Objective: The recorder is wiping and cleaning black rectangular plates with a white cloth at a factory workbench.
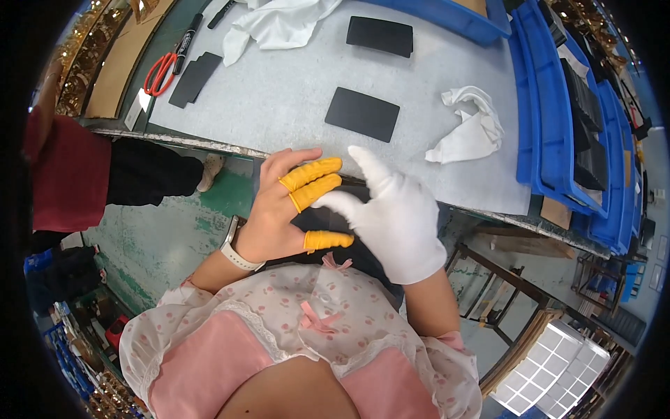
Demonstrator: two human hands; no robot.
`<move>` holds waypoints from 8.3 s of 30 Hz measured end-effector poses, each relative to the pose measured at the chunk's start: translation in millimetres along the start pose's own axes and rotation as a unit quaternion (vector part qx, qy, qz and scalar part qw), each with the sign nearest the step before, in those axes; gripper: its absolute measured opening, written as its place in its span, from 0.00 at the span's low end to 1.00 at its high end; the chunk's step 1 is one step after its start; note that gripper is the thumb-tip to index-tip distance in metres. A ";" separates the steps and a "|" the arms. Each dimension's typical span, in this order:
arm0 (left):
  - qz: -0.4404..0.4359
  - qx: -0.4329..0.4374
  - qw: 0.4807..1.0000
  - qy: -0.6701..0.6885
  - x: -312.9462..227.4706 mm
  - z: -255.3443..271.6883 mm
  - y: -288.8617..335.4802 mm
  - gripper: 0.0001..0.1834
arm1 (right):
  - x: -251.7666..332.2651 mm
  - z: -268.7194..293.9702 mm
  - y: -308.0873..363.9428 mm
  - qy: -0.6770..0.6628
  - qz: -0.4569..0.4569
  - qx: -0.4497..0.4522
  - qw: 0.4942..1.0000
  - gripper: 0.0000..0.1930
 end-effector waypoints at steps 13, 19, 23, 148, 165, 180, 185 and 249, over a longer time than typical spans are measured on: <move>0.034 -0.072 0.995 0.066 15.9 12.5 2.1 0.41 | -55.7 60.6 -27.7 -0.143 -0.165 -0.331 0.918 0.16; 0.019 -0.150 0.988 -0.013 12.2 12.2 0.5 0.40 | -1.1 42.5 32.0 -0.454 -0.063 -0.081 0.885 0.23; 0.003 -0.123 0.992 -0.012 2.8 5.3 1.3 0.39 | 13.9 19.1 41.0 -0.401 -0.110 0.138 0.899 0.23; -0.068 -0.044 0.994 -0.073 1.0 -30.8 -117.6 0.29 | -122.5 53.7 -77.2 -0.376 0.548 -0.158 0.731 0.28; 0.022 -0.056 0.998 0.027 -6.5 -3.3 -49.1 0.34 | 66.5 94.2 -23.0 -0.191 0.194 -0.253 0.928 0.17; -0.034 0.027 0.999 0.028 -13.0 14.7 -41.1 0.55 | -0.5 0.2 11.8 -0.243 -0.101 0.065 0.962 0.20; -0.004 0.001 0.998 0.056 -2.6 -1.0 -46.8 0.49 | 30.4 -11.1 -5.5 -0.524 -0.356 -0.014 0.774 0.22; 0.102 -0.043 0.994 -0.021 -15.9 -0.4 -26.4 0.56 | -15.6 39.8 -40.7 -0.391 -0.197 -0.092 0.894 0.32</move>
Point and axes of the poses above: each hand's wrist, its own y-axis away from the middle knuckle, its own z-axis out of the back of the hand, x = y × z, the point moved 1 cm from there along -y, towards the middle knuckle, and after that the axes turned 14 degrees about -x, right-handed, at the moved point
